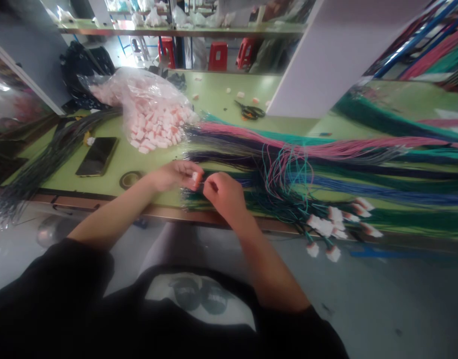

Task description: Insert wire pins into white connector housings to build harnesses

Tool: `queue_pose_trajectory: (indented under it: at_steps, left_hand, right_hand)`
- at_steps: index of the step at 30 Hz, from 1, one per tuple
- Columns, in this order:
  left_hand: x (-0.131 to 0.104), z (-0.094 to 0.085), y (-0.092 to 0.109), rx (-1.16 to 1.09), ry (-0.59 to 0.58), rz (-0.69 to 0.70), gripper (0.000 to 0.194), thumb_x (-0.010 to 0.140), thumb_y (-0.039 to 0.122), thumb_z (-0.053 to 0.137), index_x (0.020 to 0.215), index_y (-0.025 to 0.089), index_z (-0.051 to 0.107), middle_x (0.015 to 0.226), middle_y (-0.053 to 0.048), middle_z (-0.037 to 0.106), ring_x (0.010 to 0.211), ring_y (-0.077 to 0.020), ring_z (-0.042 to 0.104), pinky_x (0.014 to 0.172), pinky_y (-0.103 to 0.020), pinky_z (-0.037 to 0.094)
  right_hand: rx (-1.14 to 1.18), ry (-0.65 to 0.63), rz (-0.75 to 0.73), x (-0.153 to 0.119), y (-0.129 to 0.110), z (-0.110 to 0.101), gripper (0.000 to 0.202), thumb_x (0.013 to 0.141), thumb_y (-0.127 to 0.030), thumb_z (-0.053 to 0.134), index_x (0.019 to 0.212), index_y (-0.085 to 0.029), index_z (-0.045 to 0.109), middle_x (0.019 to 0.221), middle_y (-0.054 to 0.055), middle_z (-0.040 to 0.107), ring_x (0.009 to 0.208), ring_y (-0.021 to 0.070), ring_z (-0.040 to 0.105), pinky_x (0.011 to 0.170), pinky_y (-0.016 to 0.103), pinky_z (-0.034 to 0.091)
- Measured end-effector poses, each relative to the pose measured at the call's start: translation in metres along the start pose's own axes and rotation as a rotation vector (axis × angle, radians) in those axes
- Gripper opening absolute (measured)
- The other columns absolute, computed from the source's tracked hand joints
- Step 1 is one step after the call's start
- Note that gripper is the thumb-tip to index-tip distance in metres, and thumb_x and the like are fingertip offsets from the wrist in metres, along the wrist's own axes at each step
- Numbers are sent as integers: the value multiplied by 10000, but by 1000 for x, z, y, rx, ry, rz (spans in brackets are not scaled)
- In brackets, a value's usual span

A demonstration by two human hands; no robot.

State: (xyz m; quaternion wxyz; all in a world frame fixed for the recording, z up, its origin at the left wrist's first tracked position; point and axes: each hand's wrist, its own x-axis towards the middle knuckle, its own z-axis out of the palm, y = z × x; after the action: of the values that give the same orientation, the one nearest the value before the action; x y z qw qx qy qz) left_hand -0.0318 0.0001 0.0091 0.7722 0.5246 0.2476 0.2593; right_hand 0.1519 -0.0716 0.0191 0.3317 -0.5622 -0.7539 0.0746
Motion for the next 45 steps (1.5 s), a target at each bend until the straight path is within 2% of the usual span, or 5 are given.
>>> queue_pose_trajectory:
  at_steps: [17, 25, 31, 37, 45]
  left_hand:
    - [-1, 8, 4, -64, 48, -23, 385, 513, 65, 819, 853, 91, 641, 683, -1, 676, 605, -84, 633, 634, -222, 545]
    - [1, 10, -1, -3, 82, 8, 386, 514, 102, 832, 848, 90, 640, 695, -4, 674, 621, -89, 635, 653, -242, 551]
    - [3, 13, -4, 37, 101, 35, 380, 502, 89, 829, 830, 95, 636, 697, -6, 676, 643, -105, 647, 644, -239, 555]
    - [4, 14, -2, -14, 104, 40, 381, 509, 103, 836, 835, 91, 639, 693, -13, 676, 642, -105, 643, 644, -247, 554]
    - [5, 12, -5, -13, 111, 19, 342, 555, 60, 790, 862, 83, 641, 703, -20, 668, 647, -111, 635, 683, -291, 555]
  right_hand:
    - [-112, -7, 32, -1, -4, 3, 158, 764, -244, 457, 635, -206, 540, 622, 25, 560, 596, 142, 468, 588, 261, 313]
    - [-96, -4, 32, -3, -2, 5, 142, 752, -227, 459, 637, -209, 540, 627, 21, 574, 594, 144, 479, 585, 261, 316]
    - [-5, 7, 63, -3, -5, 11, 144, 747, -234, 477, 629, -208, 554, 642, 25, 608, 595, 141, 508, 587, 256, 343]
    - [210, -41, 97, 0, 0, 2, 141, 750, -263, 492, 696, -203, 608, 702, 21, 664, 617, 142, 551, 582, 249, 383]
    - [166, -14, 77, -1, -2, 0, 118, 720, -216, 476, 650, -208, 570, 655, 20, 633, 596, 142, 530, 587, 257, 384]
